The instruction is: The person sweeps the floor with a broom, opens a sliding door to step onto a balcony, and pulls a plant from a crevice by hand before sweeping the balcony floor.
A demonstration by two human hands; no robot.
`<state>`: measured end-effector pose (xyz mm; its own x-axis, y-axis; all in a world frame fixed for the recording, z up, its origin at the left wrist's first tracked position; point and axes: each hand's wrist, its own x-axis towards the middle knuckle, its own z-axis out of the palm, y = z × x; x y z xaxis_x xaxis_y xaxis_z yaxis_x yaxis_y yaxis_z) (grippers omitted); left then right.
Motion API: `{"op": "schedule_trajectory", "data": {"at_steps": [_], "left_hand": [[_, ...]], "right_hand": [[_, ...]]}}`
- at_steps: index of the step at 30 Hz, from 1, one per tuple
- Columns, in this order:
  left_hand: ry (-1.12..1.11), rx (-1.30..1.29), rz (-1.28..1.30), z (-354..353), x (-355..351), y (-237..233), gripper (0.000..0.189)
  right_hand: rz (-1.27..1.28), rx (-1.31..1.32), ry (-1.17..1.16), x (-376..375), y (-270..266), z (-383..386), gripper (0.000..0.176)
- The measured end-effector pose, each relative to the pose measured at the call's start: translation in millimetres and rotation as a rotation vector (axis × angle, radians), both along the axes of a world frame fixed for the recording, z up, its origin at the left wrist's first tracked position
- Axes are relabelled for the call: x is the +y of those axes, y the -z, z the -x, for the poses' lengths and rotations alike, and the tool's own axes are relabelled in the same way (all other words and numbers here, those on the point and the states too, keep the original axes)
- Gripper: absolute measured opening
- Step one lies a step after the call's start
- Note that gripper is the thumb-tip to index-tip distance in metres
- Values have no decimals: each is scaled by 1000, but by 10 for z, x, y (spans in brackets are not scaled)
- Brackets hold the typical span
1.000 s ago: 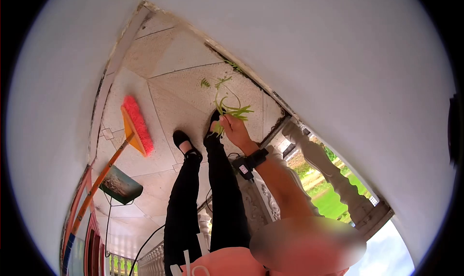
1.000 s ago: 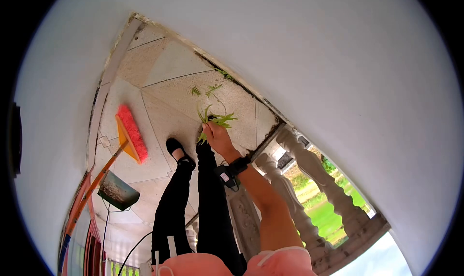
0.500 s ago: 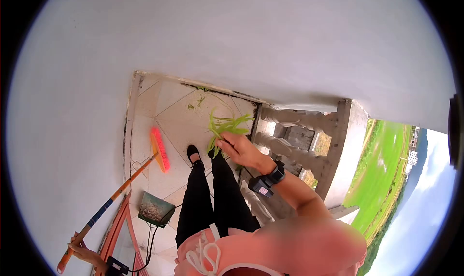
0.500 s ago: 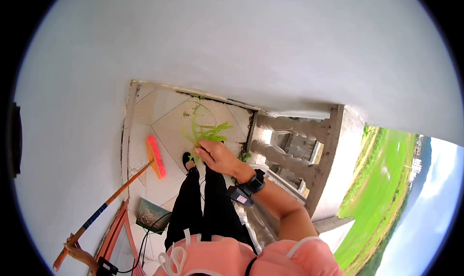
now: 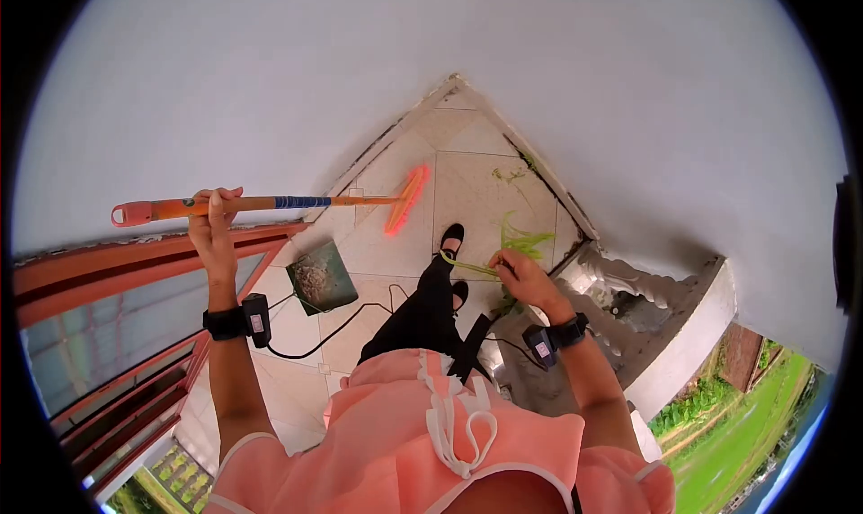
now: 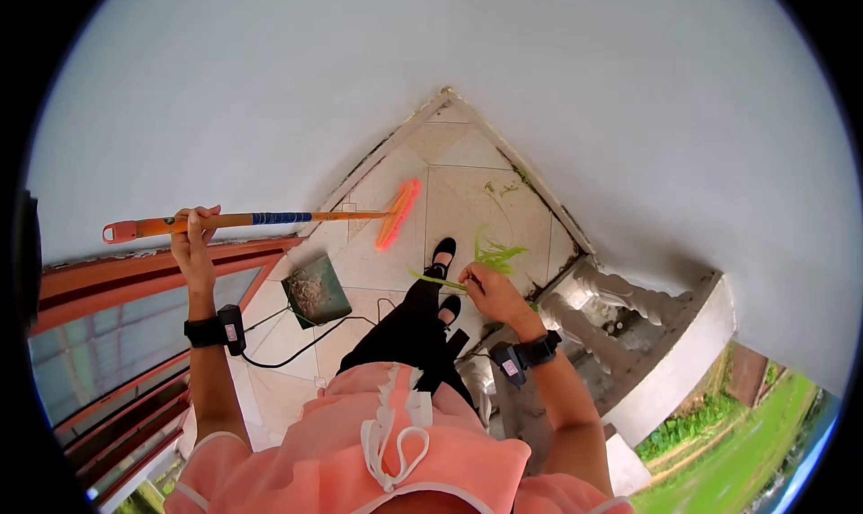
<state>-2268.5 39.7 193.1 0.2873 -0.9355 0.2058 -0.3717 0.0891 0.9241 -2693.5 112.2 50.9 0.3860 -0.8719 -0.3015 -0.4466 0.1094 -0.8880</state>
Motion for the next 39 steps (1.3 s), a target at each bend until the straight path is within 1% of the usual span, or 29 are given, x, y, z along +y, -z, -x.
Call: {"op": "schedule_trajectory", "data": {"at_steps": [1, 4, 5, 8, 9, 12, 14, 16, 19, 20, 21, 22, 25, 28, 29, 31, 32, 34, 35, 37, 38, 39], "left_hand": [[-10, -7, 46, -62, 217, -145, 20], [-31, -85, 93, -325, 847, -653, 20], [-62, -93, 124, -442, 1046, -759, 20], [-191, -101, 125, -756, 1552, -1032, 23], [-233, -82, 121, -840, 1669, -1098, 24], [-283, -38, 134, -1165, 1929, -1129, 23], [-286, 4, 142, -1388, 2043, -1133, 22], [-286, 15, 131, -1609, 2181, -1112, 21], [-225, 66, 141, -1881, 2314, -1092, 20], [-199, 77, 161, -1976, 2340, -1092, 20], [-198, 148, 190, -2038, 2366, -1102, 15], [-189, 149, 200, -2111, 2396, -1097, 15], [-166, 172, 226, -2252, 2445, -1085, 14], [-107, 199, 255, -2273, 2482, -1092, 14], [-122, 157, 222, -2276, 2508, -1099, 14], [-63, 165, 271, -2253, 2469, -1101, 14], [-31, 170, 296, -2224, 2446, -1097, 15], [-44, 223, 295, -2136, 2407, -1078, 14], [-48, 256, 288, -2099, 2383, -1054, 14], [-37, 270, 244, -1989, 2335, -992, 14], [-10, 317, 242, -1899, 2290, -951, 14], [23, 368, 238, -1786, 2238, -898, 15]], "right_hand": [[61, 8, -46, 54, 66, -151, 8], [99, -18, -228, 165, 246, -655, 7], [86, -20, -309, 187, 265, -857, 7], [195, -87, -530, 319, 470, -1521, 7], [159, -71, -587, 361, 488, -1778, 9], [197, -70, -739, 508, 596, -2606, 10], [106, -92, -850, 589, 537, -3174, 14], [162, -256, -928, 740, 794, -3709, 25], [357, -162, -987, 933, 806, -4318, 34], [355, -119, -1014, 940, 761, -4484, 37], [347, -77, -1040, 981, 713, -4616, 41], [338, -34, -1064, 1027, 663, -4724, 44], [251, 125, -861, 1055, 429, -4862, 43], [135, -14, -661, 978, 559, -4746, 42], [67, -99, -610, 953, 530, -4695, 40], [-68, -268, -496, 925, 460, -4607, 38], [-232, -313, -445, 930, 393, -4602, 35], [-545, -407, -332, 871, 227, -4579, 33], [-700, -433, -298, 838, 70, -4567, 37], [-1066, -756, -195, 764, -109, -4510, 41], [-1234, -928, -132, 716, -164, -4465, 44], [-1258, -1016, -65, 665, -198, -4413, 43]]}}
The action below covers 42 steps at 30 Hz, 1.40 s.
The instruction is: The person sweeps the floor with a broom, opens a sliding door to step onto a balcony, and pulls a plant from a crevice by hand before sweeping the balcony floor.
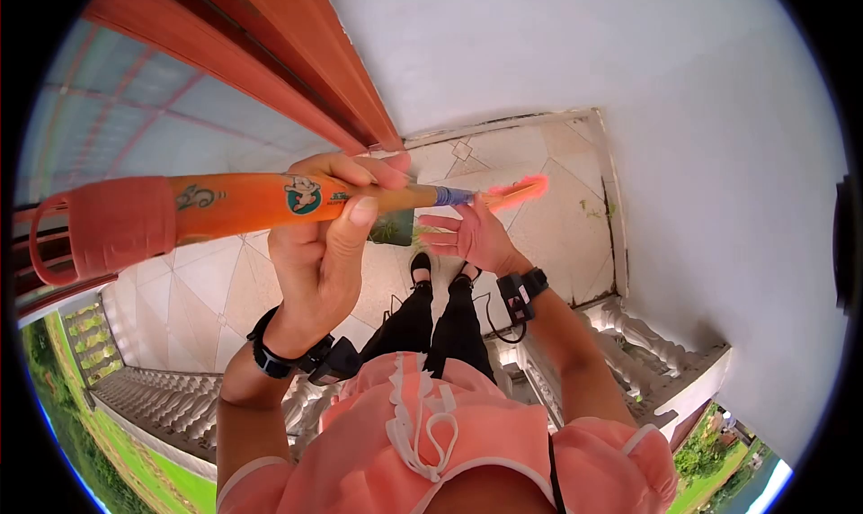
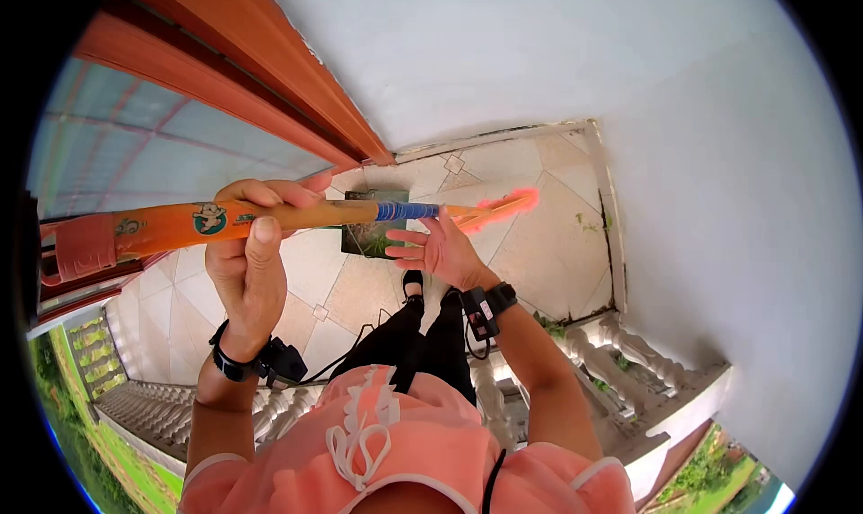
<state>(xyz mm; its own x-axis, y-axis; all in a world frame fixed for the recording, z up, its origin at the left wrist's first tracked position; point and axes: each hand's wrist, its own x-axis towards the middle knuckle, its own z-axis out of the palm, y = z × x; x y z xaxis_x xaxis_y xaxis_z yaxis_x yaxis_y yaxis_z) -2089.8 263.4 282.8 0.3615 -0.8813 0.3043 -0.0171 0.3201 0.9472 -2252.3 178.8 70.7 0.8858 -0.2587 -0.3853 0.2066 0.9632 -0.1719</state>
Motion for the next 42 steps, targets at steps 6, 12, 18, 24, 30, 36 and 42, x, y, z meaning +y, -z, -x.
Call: {"op": "schedule_trajectory", "data": {"at_steps": [6, 12, 18, 24, 30, 36, 42], "left_hand": [[417, -60, -140, 492, -354, 492, 25], [474, -419, -409, 502, -547, 609, 26], [209, -535, -612, -36, -436, 1119, 12], [130, -633, -752, -290, -166, 1514, 10], [153, -611, -852, -328, -66, 1773, 12], [249, -674, -878, -530, -68, 1969, 12], [278, -653, -847, -847, -47, 2121, 12]], "right_hand": [[-310, 193, 808, -215, 426, 420, 15], [-624, 187, 967, -699, 1211, 1595, 12], [-574, 281, 931, -990, 1354, 2534, 10], [-458, 511, 911, -1165, 1934, 3072, 10], [-324, 870, 680, -953, 2574, 3533, 10], [-480, 839, 526, 39, 2073, 3274, 8], [-352, 842, 615, 674, 1374, 2960, 8]]}}
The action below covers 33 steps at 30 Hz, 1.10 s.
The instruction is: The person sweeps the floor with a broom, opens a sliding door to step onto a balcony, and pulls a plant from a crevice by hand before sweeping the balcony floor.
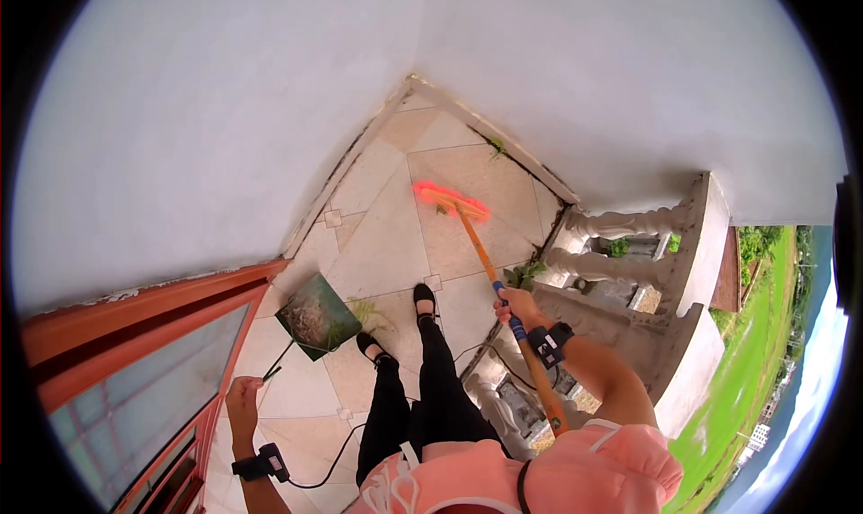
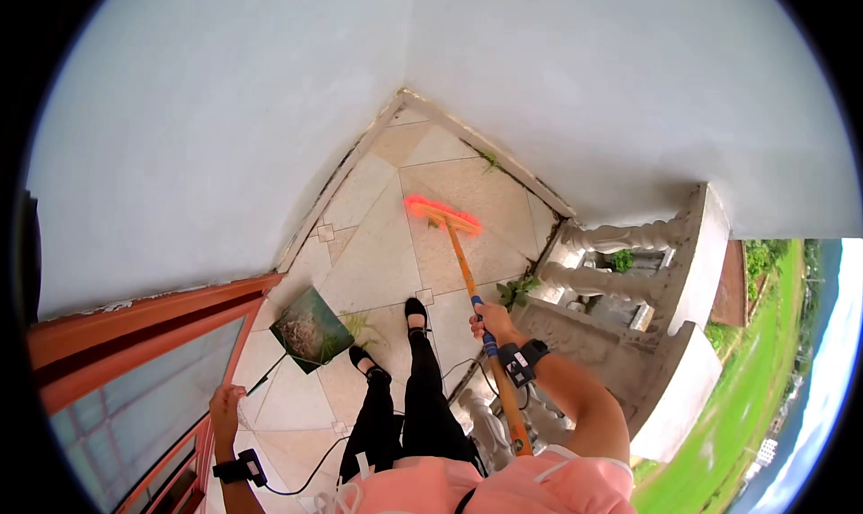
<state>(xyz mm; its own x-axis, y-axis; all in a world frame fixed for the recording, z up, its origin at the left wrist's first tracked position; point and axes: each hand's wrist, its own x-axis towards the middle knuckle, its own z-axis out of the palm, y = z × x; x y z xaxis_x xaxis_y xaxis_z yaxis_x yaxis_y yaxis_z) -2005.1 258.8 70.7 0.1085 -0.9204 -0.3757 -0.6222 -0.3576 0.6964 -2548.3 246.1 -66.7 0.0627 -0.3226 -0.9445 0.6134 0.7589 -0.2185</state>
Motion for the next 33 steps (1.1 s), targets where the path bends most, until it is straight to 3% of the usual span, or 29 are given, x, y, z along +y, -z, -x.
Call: {"op": "schedule_trajectory", "data": {"at_steps": [5, 9, 14, 17, 19, 23, 25, 26, 28, 33], "left_hand": [[0, 15, 9, 50, -70, -88, 16], [15, -8, -49, 104, -85, -208, 12], [16, -3, -59, 103, -49, -257, 13], [2, 15, -45, 130, -27, -229, 13], [3, 29, -43, 137, -19, -238, 13], [-24, 92, -21, 92, 23, -247, 13], [-27, 68, -17, -25, 79, -181, 14], [-28, 67, -8, -68, 99, -150, 14], [-35, 64, 5, -125, 122, -138, 14], [-125, 82, -15, -223, 245, -34, 14]], "right_hand": [[146, 131, 106, -315, 206, 161, 11], [145, -13, 215, -872, 544, 523, 24], [-8, -81, 275, -1087, 615, 565, 18], [56, 41, -27, -842, 481, 362, 16], [-84, -21, 52, -576, 450, 240, 11], [-146, 26, -203, 128, 31, -45, 8], [-184, -16, -215, 470, -170, -175, 6], [-185, -42, -244, 612, -298, -248, 4], [-65, 172, -406, 758, -725, -462, 7], [0, 175, -430, 769, -915, -600, 16]]}}
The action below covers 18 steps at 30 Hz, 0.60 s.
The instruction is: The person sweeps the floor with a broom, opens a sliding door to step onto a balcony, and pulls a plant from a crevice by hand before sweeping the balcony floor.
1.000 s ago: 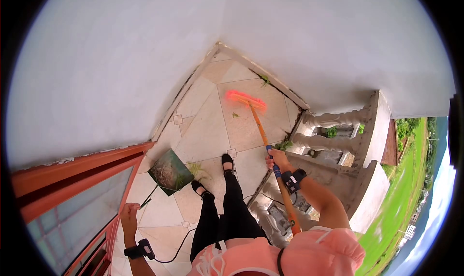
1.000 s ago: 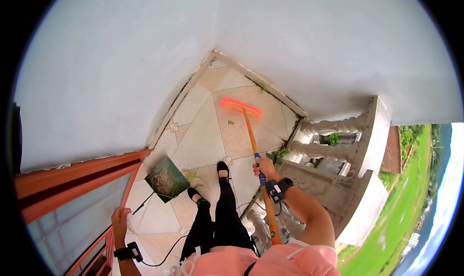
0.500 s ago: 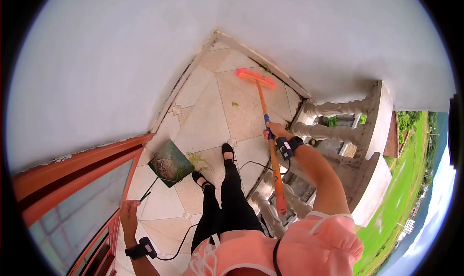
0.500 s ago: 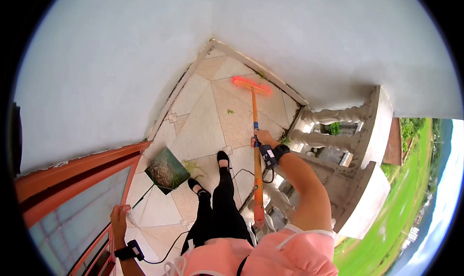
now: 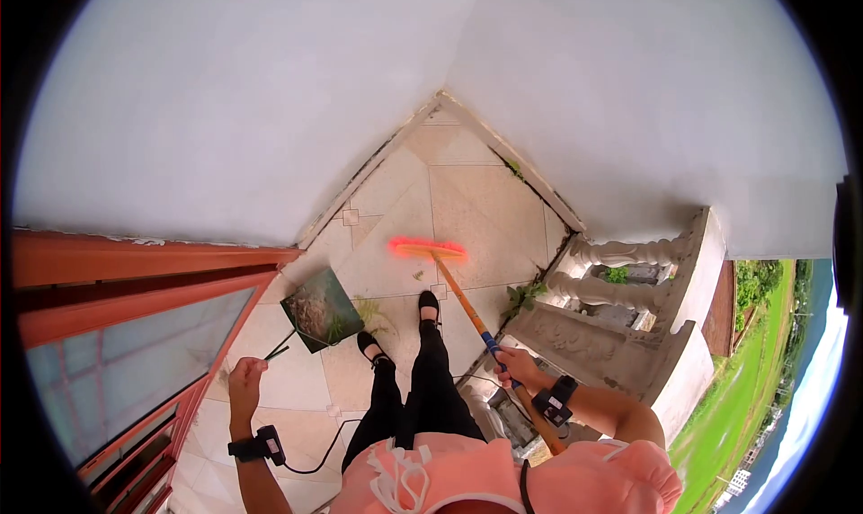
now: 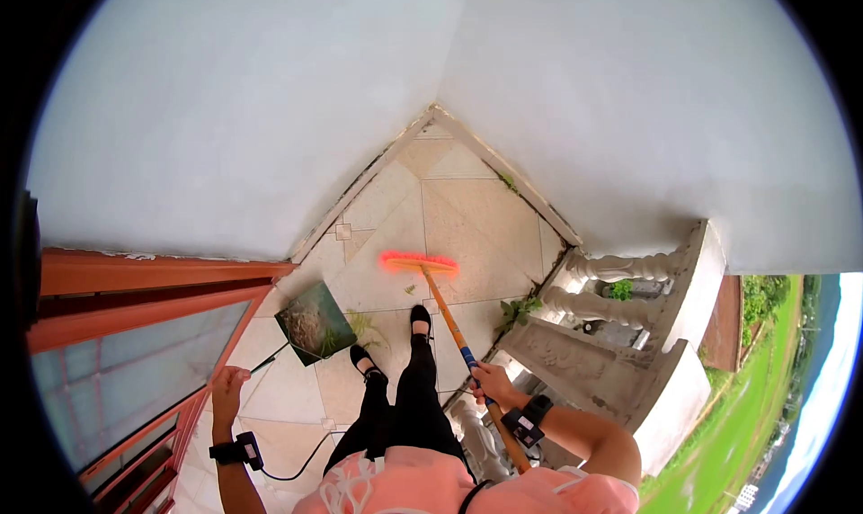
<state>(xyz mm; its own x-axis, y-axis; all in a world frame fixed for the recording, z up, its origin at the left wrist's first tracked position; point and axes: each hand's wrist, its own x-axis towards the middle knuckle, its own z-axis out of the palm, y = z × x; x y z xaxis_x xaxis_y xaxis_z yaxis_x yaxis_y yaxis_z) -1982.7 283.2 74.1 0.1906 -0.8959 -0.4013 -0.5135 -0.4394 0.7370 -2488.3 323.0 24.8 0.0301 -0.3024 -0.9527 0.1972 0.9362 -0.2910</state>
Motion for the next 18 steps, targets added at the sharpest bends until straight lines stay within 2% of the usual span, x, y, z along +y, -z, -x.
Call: {"op": "schedule_trajectory", "data": {"at_steps": [4, 8, 10, 12, 16, 18], "left_hand": [[-24, -49, -50, -2, 48, -7, 14], [-42, -61, -42, -23, 144, 74, 13], [-55, -79, -72, 25, 144, 41, 12], [-90, -64, -64, 6, 236, 110, 11], [-157, -76, -108, 49, 357, 105, 9], [-215, -97, -150, 55, 460, 117, 9]], "right_hand": [[128, 21, 59, -664, 289, 3, 18], [239, -94, 306, -1771, 936, -165, 8], [289, -73, 402, -2367, 1101, -458, 3], [347, -185, 621, -2946, 1407, -731, 6], [401, -222, 828, -4077, 1869, -1152, 7], [388, -86, 903, -4509, 1988, -1331, 1]]}}
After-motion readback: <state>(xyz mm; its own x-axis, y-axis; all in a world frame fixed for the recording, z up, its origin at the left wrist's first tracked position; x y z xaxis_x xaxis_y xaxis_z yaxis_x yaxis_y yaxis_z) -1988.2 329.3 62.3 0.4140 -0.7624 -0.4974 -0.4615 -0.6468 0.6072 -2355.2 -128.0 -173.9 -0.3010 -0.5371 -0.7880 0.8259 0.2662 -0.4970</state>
